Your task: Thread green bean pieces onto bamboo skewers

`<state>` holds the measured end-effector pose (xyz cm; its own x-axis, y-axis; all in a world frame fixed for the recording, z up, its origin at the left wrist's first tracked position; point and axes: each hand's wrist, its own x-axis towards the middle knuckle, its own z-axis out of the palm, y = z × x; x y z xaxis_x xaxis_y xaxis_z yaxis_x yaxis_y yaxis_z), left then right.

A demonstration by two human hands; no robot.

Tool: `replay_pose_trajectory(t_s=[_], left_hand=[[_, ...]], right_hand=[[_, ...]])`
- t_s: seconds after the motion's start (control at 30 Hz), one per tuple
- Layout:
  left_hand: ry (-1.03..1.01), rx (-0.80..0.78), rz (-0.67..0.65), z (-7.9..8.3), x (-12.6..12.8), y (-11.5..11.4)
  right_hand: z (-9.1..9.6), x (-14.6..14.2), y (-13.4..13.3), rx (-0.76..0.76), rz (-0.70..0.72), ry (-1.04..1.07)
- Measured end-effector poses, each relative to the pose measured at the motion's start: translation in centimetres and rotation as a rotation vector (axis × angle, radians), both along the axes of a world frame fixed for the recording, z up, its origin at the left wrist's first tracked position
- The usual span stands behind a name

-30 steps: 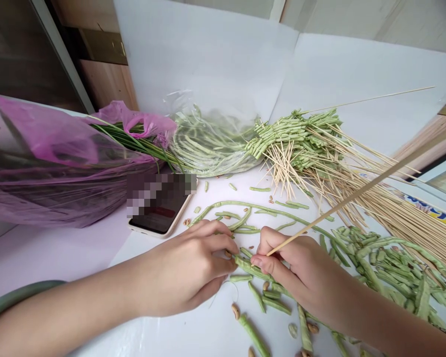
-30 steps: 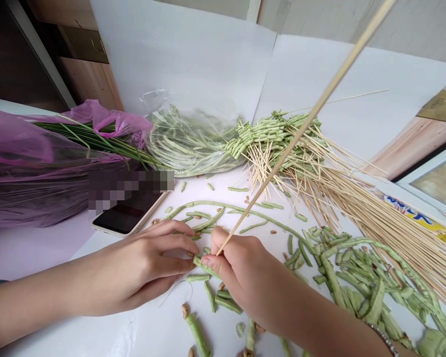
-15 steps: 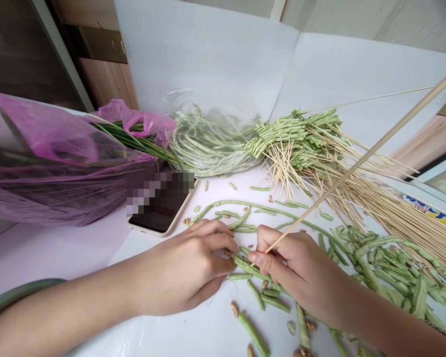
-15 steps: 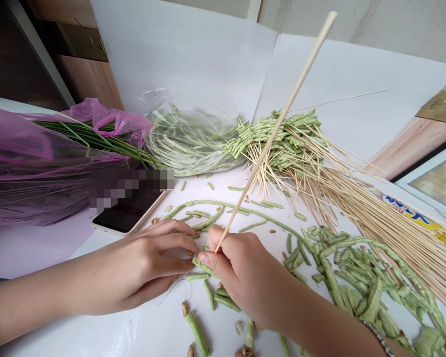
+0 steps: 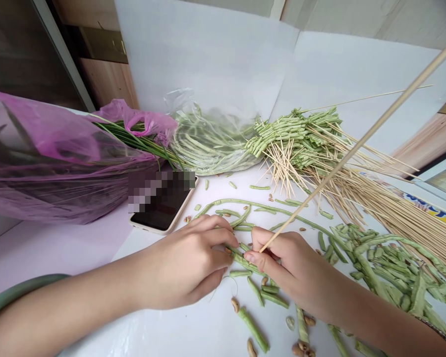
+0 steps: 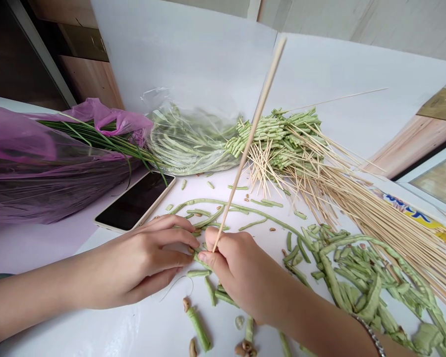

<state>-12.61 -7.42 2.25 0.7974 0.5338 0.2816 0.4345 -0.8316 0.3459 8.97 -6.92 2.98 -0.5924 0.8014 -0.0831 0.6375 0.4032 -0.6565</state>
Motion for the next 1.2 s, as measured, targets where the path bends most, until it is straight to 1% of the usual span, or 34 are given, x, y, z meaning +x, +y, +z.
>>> replay_pose_trajectory(t_s=[0.1, 0.3, 0.47, 0.57, 0.7, 0.8, 0.87, 1.03, 1.1, 1.2], left_hand=[[-0.015, 0.000, 0.005, 0.1, 0.0, -0.1], [-0.022, -0.030, 0.040, 0.2, -0.3, -0.5], [-0.076, -0.034, 0.160, 0.2, -0.1, -0.5], [-0.084, -0.061, 0.186, 0.3, 0.0, -0.4], [-0.063, -0.064, 0.180, 0.3, 0.1, -0.3], [-0.054, -0.057, 0.171, 0.2, 0.1, -0.3], [-0.050, -0.051, 0.175, 0.2, 0.0, -0.2], [-0.056, -0.032, 0.168, 0.1, -0.1, -0.1], [-0.049, -0.026, 0.158, 0.1, 0.0, -0.1], [-0.034, -0.017, 0.149, 0.1, 0.0, -0.1]], right_hand=[[0.0, 0.0, 0.2, -0.013, -0.014, 0.004], [0.4, 0.8, 0.1, -0.014, -0.069, 0.082], [0.9, 0.8, -0.5, -0.065, 0.009, 0.059], [1.1, 0.2, -0.7, -0.016, 0.006, 0.055], [1.2, -0.7, -0.9, 0.035, 0.007, 0.033], [1.3, -0.7, -0.8, 0.054, 0.012, 0.020], [1.5, -0.3, -0.5, 0.094, -0.018, 0.017], [2.0, 0.7, 0.7, 0.224, -0.165, 0.013], [1.8, 0.8, 0.9, 0.220, -0.187, -0.003], [1.4, 0.6, 1.0, 0.157, -0.194, -0.026]])
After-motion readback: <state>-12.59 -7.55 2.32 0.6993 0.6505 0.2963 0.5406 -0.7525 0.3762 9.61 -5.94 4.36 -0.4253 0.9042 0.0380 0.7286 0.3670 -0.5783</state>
